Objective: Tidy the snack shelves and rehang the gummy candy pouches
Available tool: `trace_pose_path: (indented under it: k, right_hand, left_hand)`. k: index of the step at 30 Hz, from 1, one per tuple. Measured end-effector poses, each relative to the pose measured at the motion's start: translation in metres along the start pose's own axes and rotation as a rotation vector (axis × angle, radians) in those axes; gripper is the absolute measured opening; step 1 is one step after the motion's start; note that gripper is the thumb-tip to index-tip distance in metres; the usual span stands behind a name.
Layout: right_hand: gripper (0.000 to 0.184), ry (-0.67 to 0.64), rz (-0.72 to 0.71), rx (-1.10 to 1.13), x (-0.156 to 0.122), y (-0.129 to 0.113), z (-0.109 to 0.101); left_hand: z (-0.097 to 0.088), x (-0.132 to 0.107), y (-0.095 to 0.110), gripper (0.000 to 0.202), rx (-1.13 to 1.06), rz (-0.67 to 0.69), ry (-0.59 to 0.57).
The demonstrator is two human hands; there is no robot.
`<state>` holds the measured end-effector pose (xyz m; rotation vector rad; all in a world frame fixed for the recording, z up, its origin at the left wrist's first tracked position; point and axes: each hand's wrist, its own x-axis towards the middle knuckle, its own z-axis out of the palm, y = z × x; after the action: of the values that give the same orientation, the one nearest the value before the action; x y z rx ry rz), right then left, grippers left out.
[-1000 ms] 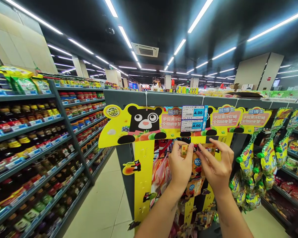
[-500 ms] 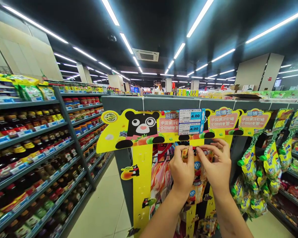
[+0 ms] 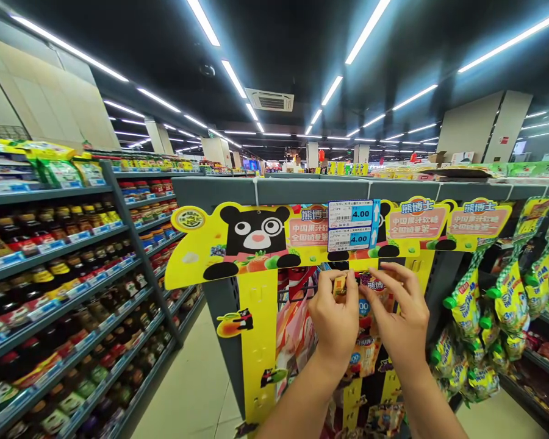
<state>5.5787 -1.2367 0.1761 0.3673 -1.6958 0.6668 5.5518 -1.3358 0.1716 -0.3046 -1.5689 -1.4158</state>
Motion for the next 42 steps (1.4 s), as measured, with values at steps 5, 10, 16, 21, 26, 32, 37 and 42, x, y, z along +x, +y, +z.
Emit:
trace_pose_path:
  k: [5,10,16,21,26,32,37,42]
  right_hand:
    - [0.03,0.013,-0.067,0.021,-0.004,0.011,0.005]
    - [0.029,0.101,-0.058,0.121,-0.009,0.024,0.014]
    - [0.027,0.01,0.01,0.203,-0.022,0.039,0.018]
    - [0.042,-0.069,0.213,0.412,-0.025,0.045,0.015]
    - [0.06,-0.02,0.146,0.339,-0.049,0.056,-0.011]
    - [0.051,0.013,0.312,0.288,-0.148,0.07,-0.03]
    - [0.052,-0.204,0.645,0.321,-0.196,0.068,-0.013]
    - [0.052,-0.219,0.788,0.367,-0.204,0.067,-0.005]
  left_hand:
    - [0.0,0.002,0.001,0.011,0.03,0.023,0.012]
    - [0.003,0.001,-0.003,0.01,0.015,0.02,-0.01]
    - [0.002,-0.01,-0.016,0.007,-0.134,-0.034,-0.068]
    - [-0.003,-0.012,-0.018,0.01,-0.086,0.119,-0.023]
    - [-0.02,-0.025,-0.029,0.031,0.081,0.241,-0.022]
    - [-0.051,-0.095,-0.074,0.061,0.143,0.348,-0.204]
    - [-0.053,-0.142,-0.099,0.066,0.188,0.098,-0.299]
    - [-0.059,-0.159,-0.104,0.07,0.192,-0.076,-0.439]
